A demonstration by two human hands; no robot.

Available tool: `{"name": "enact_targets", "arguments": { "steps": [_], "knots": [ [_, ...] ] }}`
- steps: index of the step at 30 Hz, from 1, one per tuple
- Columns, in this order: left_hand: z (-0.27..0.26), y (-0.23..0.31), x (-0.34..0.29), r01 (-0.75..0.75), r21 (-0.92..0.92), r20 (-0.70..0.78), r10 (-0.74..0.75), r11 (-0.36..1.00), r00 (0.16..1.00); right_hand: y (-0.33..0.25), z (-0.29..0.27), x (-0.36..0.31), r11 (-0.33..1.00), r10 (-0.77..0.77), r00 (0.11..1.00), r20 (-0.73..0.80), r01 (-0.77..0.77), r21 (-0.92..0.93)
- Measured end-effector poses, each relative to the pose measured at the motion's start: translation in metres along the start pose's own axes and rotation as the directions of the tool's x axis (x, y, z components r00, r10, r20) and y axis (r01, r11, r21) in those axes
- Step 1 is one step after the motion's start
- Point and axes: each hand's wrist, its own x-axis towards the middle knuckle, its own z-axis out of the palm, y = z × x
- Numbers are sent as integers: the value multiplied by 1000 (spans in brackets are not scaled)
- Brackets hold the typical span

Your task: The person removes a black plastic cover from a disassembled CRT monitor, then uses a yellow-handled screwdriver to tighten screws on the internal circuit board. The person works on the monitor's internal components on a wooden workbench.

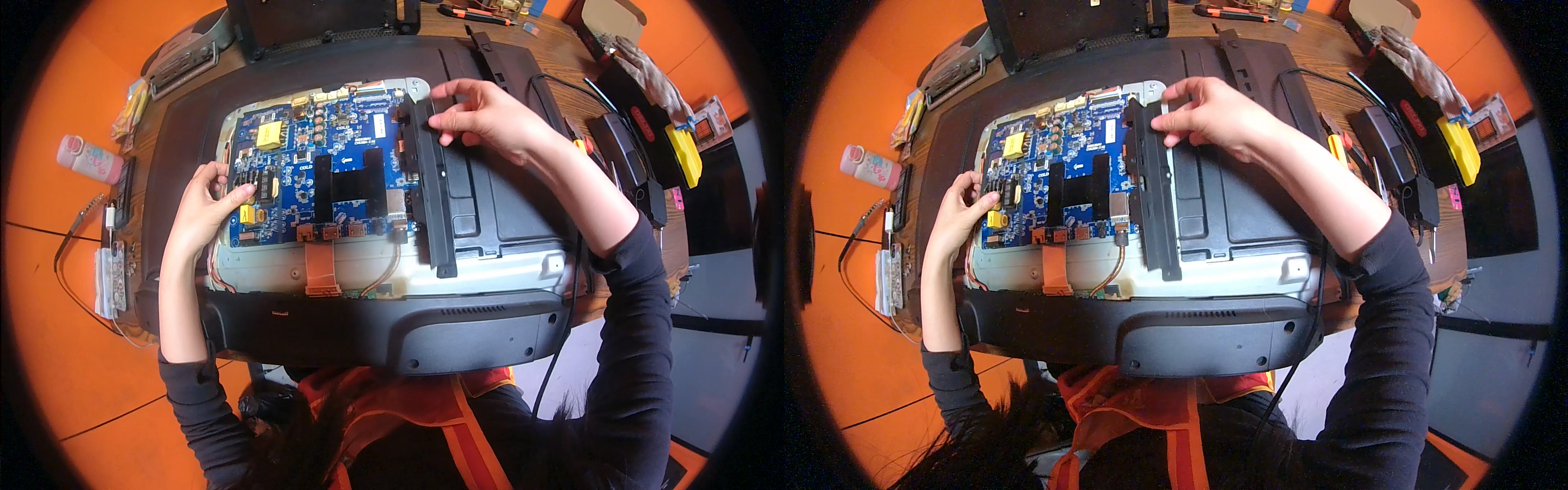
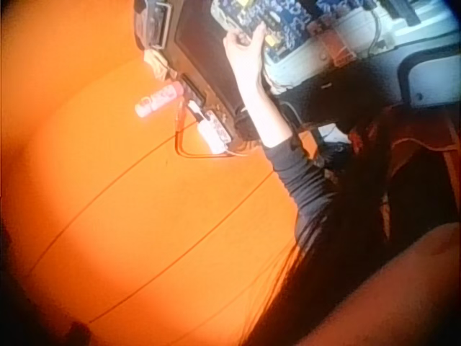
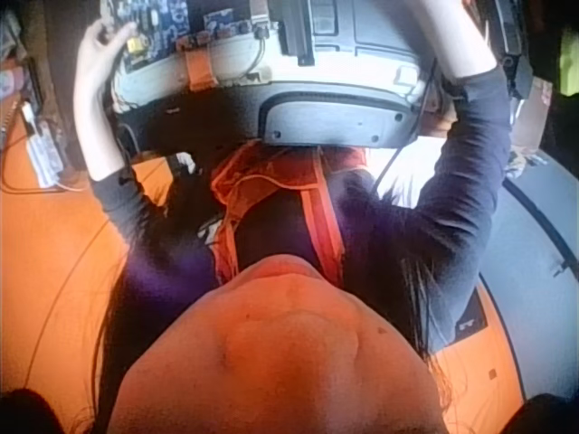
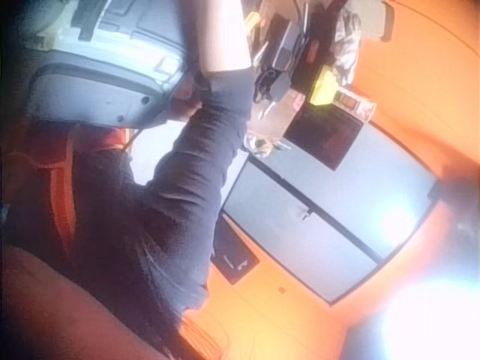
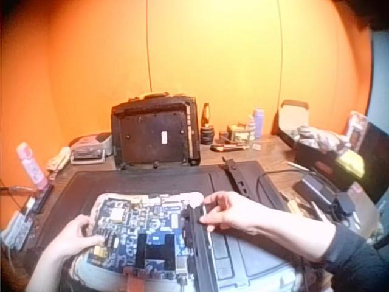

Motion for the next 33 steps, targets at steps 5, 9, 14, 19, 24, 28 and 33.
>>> {"name": "enact_targets", "arguments": {
  "steps": [5,9,14,19,24,28,33],
  "knots": [
    [-1,-2,1,-20,-3,-10,20,1000,1000,-31,-9,-5,997,-56,993,107,61,-39],
    [0,-4,0,-26,-13,-9,25,1000,1000,-88,-37,-20,851,-485,870,85,492,-184],
    [-1,-4,1,-31,0,-3,31,1000,1000,-81,-12,-39,-66,-560,445,699,817,-573],
    [-1,-7,2,-24,-7,6,24,1000,1000,-37,26,-40,-169,-488,394,779,833,-527],
    [-1,-7,2,-27,-27,10,27,999,1000,-22,14,-44,58,-555,421,717,880,-472],
    [-1,-4,1,-8,-19,9,8,1000,1000,-12,-3,-38,289,-669,446,594,893,-345],
    [-1,-3,0,6,-47,10,-5,999,1000,6,-13,-35,407,-756,597,268,750,-521]
  ]
}}
